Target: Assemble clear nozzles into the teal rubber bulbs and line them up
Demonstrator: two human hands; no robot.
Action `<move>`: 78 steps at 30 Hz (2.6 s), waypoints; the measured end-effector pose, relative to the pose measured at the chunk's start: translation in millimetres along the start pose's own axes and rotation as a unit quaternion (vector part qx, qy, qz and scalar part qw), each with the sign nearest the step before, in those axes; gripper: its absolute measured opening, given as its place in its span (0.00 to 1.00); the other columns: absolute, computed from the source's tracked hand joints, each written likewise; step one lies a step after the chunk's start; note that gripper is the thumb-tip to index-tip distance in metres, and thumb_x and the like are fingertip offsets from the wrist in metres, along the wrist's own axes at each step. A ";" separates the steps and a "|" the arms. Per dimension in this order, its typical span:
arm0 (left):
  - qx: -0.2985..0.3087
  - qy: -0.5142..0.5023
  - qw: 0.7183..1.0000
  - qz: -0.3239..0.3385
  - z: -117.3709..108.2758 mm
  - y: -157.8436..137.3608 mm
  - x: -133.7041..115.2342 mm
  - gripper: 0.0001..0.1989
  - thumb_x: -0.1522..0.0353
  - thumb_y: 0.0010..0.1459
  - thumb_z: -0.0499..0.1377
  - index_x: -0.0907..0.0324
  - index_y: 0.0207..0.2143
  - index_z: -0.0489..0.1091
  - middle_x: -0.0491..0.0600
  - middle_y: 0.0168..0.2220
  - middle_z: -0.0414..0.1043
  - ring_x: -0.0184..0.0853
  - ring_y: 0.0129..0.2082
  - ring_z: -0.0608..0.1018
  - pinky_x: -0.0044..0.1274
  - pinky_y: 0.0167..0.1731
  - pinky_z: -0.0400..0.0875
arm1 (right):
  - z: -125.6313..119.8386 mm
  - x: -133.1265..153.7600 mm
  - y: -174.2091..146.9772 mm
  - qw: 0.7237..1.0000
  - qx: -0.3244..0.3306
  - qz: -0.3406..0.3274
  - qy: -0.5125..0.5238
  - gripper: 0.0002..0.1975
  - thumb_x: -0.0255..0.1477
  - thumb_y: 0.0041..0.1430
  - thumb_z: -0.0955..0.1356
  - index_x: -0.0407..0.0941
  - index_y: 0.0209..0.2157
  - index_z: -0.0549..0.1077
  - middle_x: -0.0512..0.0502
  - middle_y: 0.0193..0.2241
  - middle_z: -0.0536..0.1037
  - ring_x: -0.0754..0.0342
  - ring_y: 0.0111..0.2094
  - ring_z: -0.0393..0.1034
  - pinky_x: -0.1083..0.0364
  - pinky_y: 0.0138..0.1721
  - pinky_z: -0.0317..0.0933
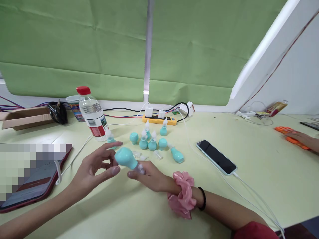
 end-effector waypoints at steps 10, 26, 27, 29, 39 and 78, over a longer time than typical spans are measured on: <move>0.111 0.108 0.987 -0.044 14.6 5.6 18.8 0.14 0.59 0.44 0.58 0.59 0.31 0.64 0.41 0.20 0.61 0.27 0.20 0.62 0.17 0.18 0.57 | -1.1 8.9 -5.6 0.969 -0.005 -0.020 -0.246 0.15 0.40 0.54 0.60 0.43 0.23 0.56 0.56 0.18 0.55 0.63 0.20 0.48 0.61 0.20 0.44; 0.297 -0.341 0.869 -0.201 48.0 -5.6 70.7 0.14 0.64 0.45 0.60 0.64 0.20 0.60 0.47 0.16 0.66 0.28 0.15 0.68 0.16 0.09 0.59 | 15.8 -3.6 -2.6 0.976 0.203 0.072 0.034 0.22 0.43 0.52 0.60 0.43 0.16 0.52 0.58 0.14 0.49 0.65 0.16 0.41 0.60 0.18 0.38; 0.304 -0.352 0.861 -0.207 47.3 -6.2 72.8 0.14 0.63 0.45 0.60 0.64 0.20 0.61 0.48 0.17 0.66 0.27 0.15 0.68 0.16 0.09 0.59 | 14.3 -1.9 -3.1 0.975 0.205 0.067 0.044 0.22 0.43 0.52 0.60 0.43 0.16 0.51 0.58 0.14 0.49 0.65 0.16 0.41 0.60 0.18 0.38; 0.298 -0.372 0.854 -0.208 41.8 -4.9 75.9 0.13 0.63 0.45 0.60 0.64 0.23 0.62 0.48 0.18 0.66 0.26 0.15 0.67 0.16 0.10 0.59 | 7.2 1.4 -3.4 0.980 0.188 0.050 0.044 0.22 0.42 0.53 0.60 0.43 0.16 0.50 0.59 0.14 0.48 0.66 0.16 0.40 0.60 0.18 0.37; 0.306 -0.366 0.869 -0.132 19.0 6.3 64.6 0.21 0.58 0.31 0.62 0.58 0.28 0.62 0.50 0.25 0.61 0.31 0.21 0.65 0.21 0.13 0.60 | -10.1 -21.4 7.7 0.992 0.109 0.065 0.024 0.22 0.45 0.52 0.59 0.42 0.17 0.53 0.60 0.12 0.48 0.66 0.14 0.39 0.60 0.17 0.35; 0.158 0.356 0.919 0.069 8.3 16.1 48.6 0.16 0.72 0.46 0.52 0.59 0.41 0.59 0.49 0.35 0.65 0.34 0.32 0.70 0.24 0.31 0.63 | 48.2 10.4 -25.9 0.814 0.008 -0.309 -0.491 0.14 0.38 0.56 0.58 0.41 0.26 0.62 0.45 0.30 0.68 0.55 0.32 0.58 0.54 0.33 0.54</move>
Point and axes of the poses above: each hand's wrist, its own y-axis towards the middle knuckle, its own z-axis out of the palm, x = y × z, the point moved 6 cm from there along y, towards the middle knuckle
